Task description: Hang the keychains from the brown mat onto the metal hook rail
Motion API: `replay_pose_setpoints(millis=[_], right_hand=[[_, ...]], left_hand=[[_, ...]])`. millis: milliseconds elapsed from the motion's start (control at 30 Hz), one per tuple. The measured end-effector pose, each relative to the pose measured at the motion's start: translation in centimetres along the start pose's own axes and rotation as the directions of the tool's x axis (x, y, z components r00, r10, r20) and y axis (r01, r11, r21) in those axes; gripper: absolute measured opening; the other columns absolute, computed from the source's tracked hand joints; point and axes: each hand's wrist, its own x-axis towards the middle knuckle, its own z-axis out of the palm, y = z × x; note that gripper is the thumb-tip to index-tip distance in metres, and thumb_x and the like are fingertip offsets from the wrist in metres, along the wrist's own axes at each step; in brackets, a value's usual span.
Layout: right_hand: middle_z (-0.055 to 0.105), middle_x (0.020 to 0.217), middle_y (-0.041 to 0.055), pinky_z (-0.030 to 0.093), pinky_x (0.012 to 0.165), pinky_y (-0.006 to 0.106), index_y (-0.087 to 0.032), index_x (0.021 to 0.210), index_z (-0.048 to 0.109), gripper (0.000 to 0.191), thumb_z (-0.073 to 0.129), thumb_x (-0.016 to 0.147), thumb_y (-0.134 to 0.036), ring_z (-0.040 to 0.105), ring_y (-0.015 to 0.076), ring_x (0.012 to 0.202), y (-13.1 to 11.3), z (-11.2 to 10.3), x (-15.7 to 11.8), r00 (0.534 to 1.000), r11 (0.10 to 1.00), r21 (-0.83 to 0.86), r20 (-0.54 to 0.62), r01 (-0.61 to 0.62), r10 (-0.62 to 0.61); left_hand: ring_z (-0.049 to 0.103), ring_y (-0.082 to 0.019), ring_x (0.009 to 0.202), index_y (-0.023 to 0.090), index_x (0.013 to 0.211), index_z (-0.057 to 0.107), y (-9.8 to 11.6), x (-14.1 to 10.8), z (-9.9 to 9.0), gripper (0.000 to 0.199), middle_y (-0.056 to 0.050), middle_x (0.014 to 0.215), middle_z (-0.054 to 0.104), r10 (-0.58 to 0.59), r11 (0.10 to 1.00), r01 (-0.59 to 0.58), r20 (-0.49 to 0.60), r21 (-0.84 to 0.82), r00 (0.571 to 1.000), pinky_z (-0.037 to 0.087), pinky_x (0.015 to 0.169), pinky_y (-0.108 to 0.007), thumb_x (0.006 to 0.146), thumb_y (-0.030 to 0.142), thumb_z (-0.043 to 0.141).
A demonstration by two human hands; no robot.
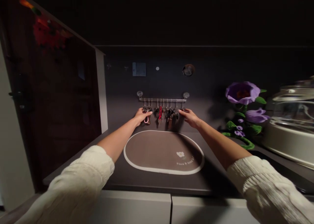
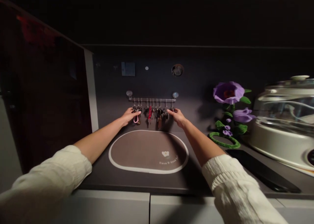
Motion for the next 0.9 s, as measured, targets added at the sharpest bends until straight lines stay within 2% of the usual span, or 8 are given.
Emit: replay_pose_setpoints(millis=[100, 233, 300, 433, 567, 667, 800, 900], right_hand=[[0.061, 0.079, 0.0012, 0.039, 0.054, 0.019, -0.019, 0.089, 0.052, 0.039, 0.069, 0.062, -0.042, 0.053, 0.0086, 0.062, 0.5, 0.6, 1.0, 0.996, 0.998, 0.07, 0.088, -0.011, 0.005], [0.056, 0.064, -0.0013, 0.039, 0.051, 0.019, -0.018, 0.077, 0.05, 0.033, 0.063, 0.068, -0.047, 0.05, 0.0075, 0.053, 1.2, 1.9, 1.7, 0.987, 0.976, 0.215, 0.159, -0.031, -0.003], [0.053, 0.06, -0.0026, 0.037, 0.048, 0.019, -0.019, 0.077, 0.047, 0.032, 0.055, 0.073, -0.049, 0.048, 0.0078, 0.049, 1.4, 2.7, 1.8, 0.988, 0.957, 0.286, 0.153, -0.044, -0.001], [0.05, 0.06, -0.0048, 0.039, 0.048, 0.021, -0.024, 0.086, 0.044, 0.025, 0.039, 0.082, -0.048, 0.048, 0.0087, 0.047, 1.8, 4.4, 1.8, 0.992, 0.898, 0.433, 0.121, -0.081, 0.032], [0.049, 0.066, -0.0058, 0.043, 0.052, 0.024, -0.028, 0.089, 0.039, 0.018, 0.033, 0.085, -0.044, 0.049, 0.0088, 0.051, 2.0, 5.7, 1.7, 0.993, 0.835, 0.542, 0.115, -0.091, 0.034], [0.049, 0.069, -0.0056, 0.045, 0.052, 0.025, -0.029, 0.09, 0.037, 0.016, 0.031, 0.086, -0.043, 0.049, 0.0089, 0.053, 1.8, 6.4, 1.6, 0.997, 0.828, 0.556, 0.068, -0.068, 0.036], [0.051, 0.077, -0.0037, 0.047, 0.052, 0.024, -0.028, 0.09, 0.035, 0.016, 0.033, 0.085, -0.044, 0.052, 0.0095, 0.059, 1.1, 7.3, 1.5, 0.998, 0.842, 0.537, -0.017, -0.042, 0.061], [0.054, 0.083, -0.0012, 0.048, 0.055, 0.025, -0.027, 0.093, 0.036, 0.02, 0.03, 0.085, -0.044, 0.055, 0.0108, 0.065, 0.4, 8.2, 1.8, 0.982, 0.856, 0.517, -0.148, -0.025, 0.118]], left_hand=[[0.056, -0.01, 0.063, 0.014, 0.09, 0.053, -0.4, 1.3, 1.1, 0.05, -0.001, 0.073, 0.061, -0.07, 0.981, 0.072, 0.016, -0.183, 0.997, 0.044, 0.068, -0.025, 0.05, 0.031, 0.078], [0.052, -0.009, 0.05, 0.015, 0.072, 0.053, -0.8, 2.3, 2.1, 0.036, 0.003, 0.054, 0.053, -0.196, 0.89, 0.233, 0.131, -0.392, 0.972, 0.044, 0.061, -0.025, 0.054, 0.036, 0.075], [0.055, -0.011, 0.054, 0.017, 0.075, 0.052, -0.9, 2.4, 2.4, 0.037, 0.002, 0.057, 0.055, -0.241, 0.844, 0.297, 0.18, -0.446, 0.954, 0.045, 0.064, -0.029, 0.056, 0.04, 0.073], [0.062, -0.018, 0.072, 0.022, 0.088, 0.05, -1.1, 2.1, 2.7, 0.039, -0.002, 0.077, 0.061, -0.256, 0.759, 0.399, 0.328, -0.515, 0.909, 0.046, 0.074, -0.039, 0.063, 0.048, 0.066], [0.062, -0.022, 0.08, 0.019, 0.09, 0.048, -1.0, 1.6, 3.3, 0.04, -0.006, 0.082, 0.059, -0.256, 0.685, 0.485, 0.443, -0.543, 0.859, 0.047, 0.073, -0.042, 0.07, 0.052, 0.056], [0.062, -0.021, 0.078, 0.018, 0.09, 0.047, -0.6, 1.5, 4.0, 0.038, -0.007, 0.082, 0.059, -0.248, 0.642, 0.498, 0.456, -0.583, 0.855, 0.049, 0.07, -0.043, 0.074, 0.052, 0.051], [0.06, -0.02, 0.068, 0.015, 0.085, 0.046, 0.5, 1.4, 4.9, 0.034, -0.006, 0.073, 0.056, -0.284, 0.626, 0.497, 0.419, -0.6, 0.863, 0.05, 0.063, -0.043, 0.079, 0.048, 0.044], [0.059, -0.021, 0.067, 0.015, 0.084, 0.045, 1.8, 1.3, 5.7, 0.032, -0.007, 0.072, 0.055, -0.344, 0.606, 0.5, 0.363, -0.619, 0.866, 0.05, 0.059, -0.041, 0.082, 0.046, 0.038]])
